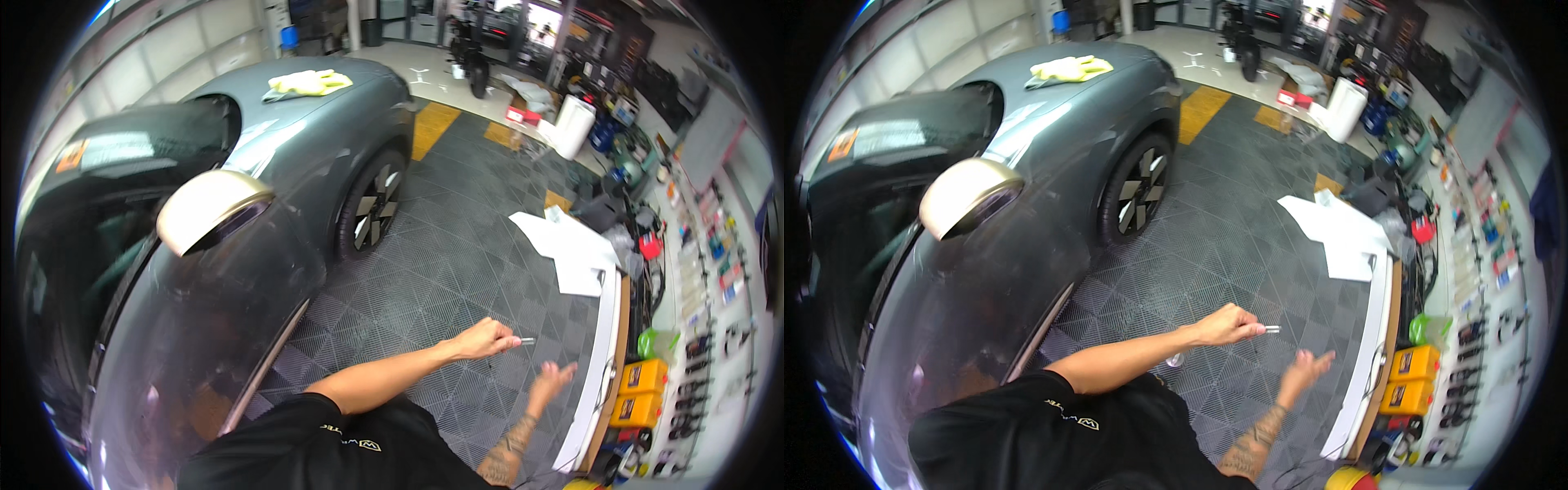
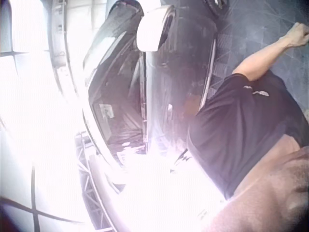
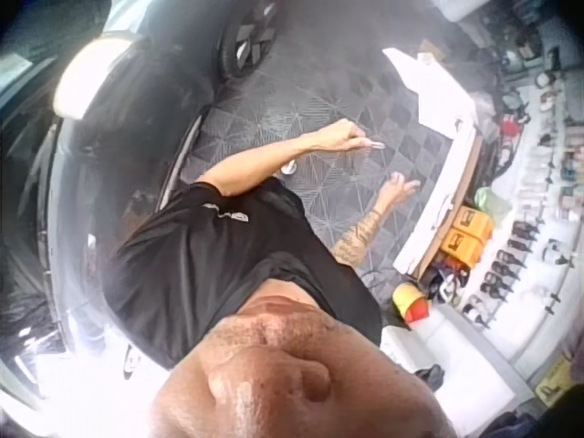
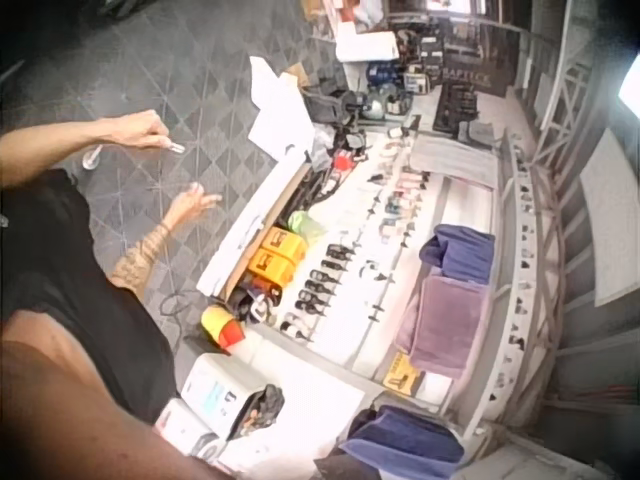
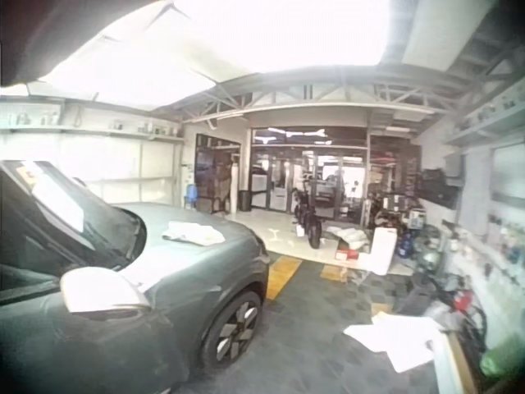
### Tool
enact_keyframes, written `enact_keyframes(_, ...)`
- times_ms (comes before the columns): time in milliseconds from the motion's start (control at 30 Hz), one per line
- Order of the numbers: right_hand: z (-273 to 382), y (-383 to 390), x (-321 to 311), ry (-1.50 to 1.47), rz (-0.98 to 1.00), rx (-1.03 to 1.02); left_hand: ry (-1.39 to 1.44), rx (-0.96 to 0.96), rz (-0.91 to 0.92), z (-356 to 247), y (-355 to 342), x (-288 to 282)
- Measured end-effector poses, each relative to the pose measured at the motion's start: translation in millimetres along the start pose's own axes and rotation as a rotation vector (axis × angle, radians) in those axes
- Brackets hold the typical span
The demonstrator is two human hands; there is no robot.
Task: The person applies a transparent protective film to the front fender of a car. They use a spray bottle to wet the surface, a yellow squeegee to smooth the film, and a green plastic tool to tuck the edges into seams around the side mirror and body lines.
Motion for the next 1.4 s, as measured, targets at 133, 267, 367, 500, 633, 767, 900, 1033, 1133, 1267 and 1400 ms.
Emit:
enact_keyframes(133,48,-42,-55,-1.195,0.448,0.404,0.508,-0.002,-0.026,-11,-10,-24)
enact_keyframes(267,221,-60,-108,-1.827,0.710,0.175,0.934,0.178,-0.224,-84,-4,-101)
enact_keyframes(367,301,-77,-113,-1.864,0.786,-0.271,0.874,0.259,-0.325,-128,40,-189)
enact_keyframes(500,421,-68,-121,-1.847,0.763,-0.393,0.699,0.341,-0.661,-154,105,-270)
enact_keyframes(633,507,-64,-126,-1.785,0.804,-0.612,0.655,0.475,-0.822,-162,147,-324)
enact_keyframes(767,569,-59,-127,-1.863,0.699,-0.774,0.652,0.580,-0.989,-179,184,-356)
enact_keyframes(900,619,-77,-131,-1.755,0.719,-0.958,0.643,0.665,-1.069,-183,204,-378)
enact_keyframes(1033,671,-90,-124,-1.746,0.779,-1.252,0.399,0.766,-1.213,-181,213,-393)
enact_keyframes(1133,706,-74,-145,-1.885,0.769,-1.207,0.335,0.797,-1.377,-180,214,-392)
enact_keyframes(1267,729,-74,-138,-1.932,0.926,-1.452,0.231,0.884,-1.524,-171,214,-385)
enact_keyframes(1400,752,-82,-138,-1.904,1.326,-1.643,0.121,0.914,-1.634,-160,210,-383)
Point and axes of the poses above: each hand's wrist, its own y-axis away from the middle knuckle, its own x-axis out of the palm, z = x × y, the point moved 1 cm from there along -y, towards the middle knuckle, and after that the axes turned 4 degrees about y, right-handed, at the moved point
